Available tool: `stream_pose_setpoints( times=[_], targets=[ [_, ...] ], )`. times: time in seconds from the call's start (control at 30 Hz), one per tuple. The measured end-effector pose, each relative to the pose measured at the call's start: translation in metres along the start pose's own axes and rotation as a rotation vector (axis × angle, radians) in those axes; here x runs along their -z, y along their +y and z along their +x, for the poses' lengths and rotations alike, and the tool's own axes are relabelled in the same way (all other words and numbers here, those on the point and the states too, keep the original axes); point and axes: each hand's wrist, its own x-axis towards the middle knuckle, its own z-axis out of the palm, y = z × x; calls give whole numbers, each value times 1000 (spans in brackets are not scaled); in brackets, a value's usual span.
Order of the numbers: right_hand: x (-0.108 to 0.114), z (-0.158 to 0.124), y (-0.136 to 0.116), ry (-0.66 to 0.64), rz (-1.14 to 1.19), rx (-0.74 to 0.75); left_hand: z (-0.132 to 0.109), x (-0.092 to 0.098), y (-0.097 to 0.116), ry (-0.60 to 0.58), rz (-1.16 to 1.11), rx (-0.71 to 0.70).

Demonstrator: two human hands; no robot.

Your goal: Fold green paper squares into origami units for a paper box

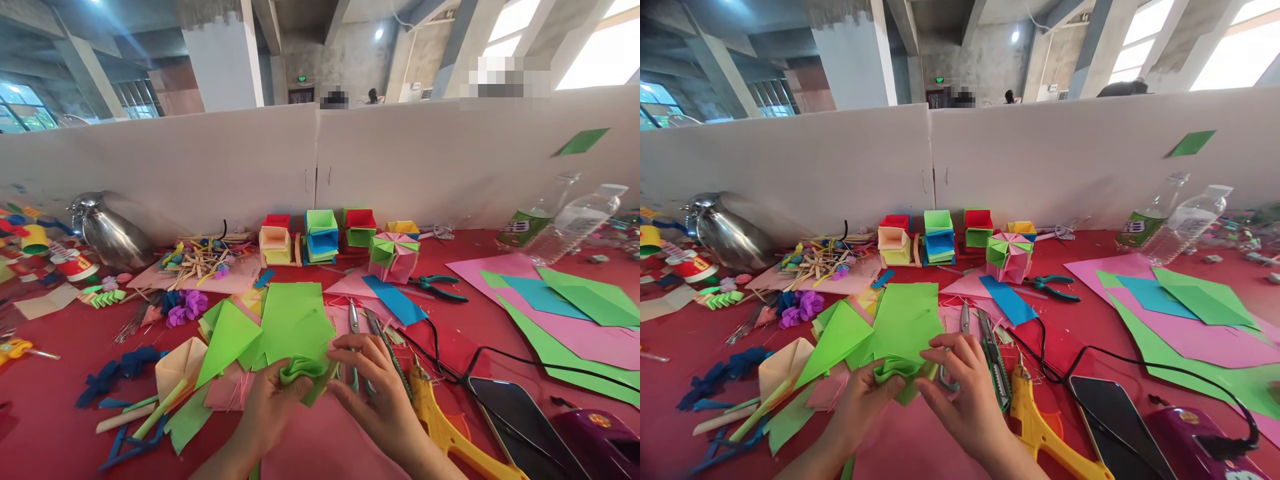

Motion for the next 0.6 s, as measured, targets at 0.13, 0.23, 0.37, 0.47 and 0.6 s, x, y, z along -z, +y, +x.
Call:
stream_pose_setpoints(
  times=[0.13,0.23,0.37,0.47,0.6],
  targets=[
    [-1,1,-4,-7,-12,-47,-3,-1,-5,-83,24,-8],
    [0,3,-6,-27,37,-97,-4,0,-3,-104,105,-39],
    [-1,5,-7,-95,89,-147,-6,2,1,-40,245,1],
    [-2,5,-7,-117,111,-142,-7,2,1,-25,282,14],
    [-3,7,-8,-106,150,-181,-7,1,1,-82,236,52]
  ],
)
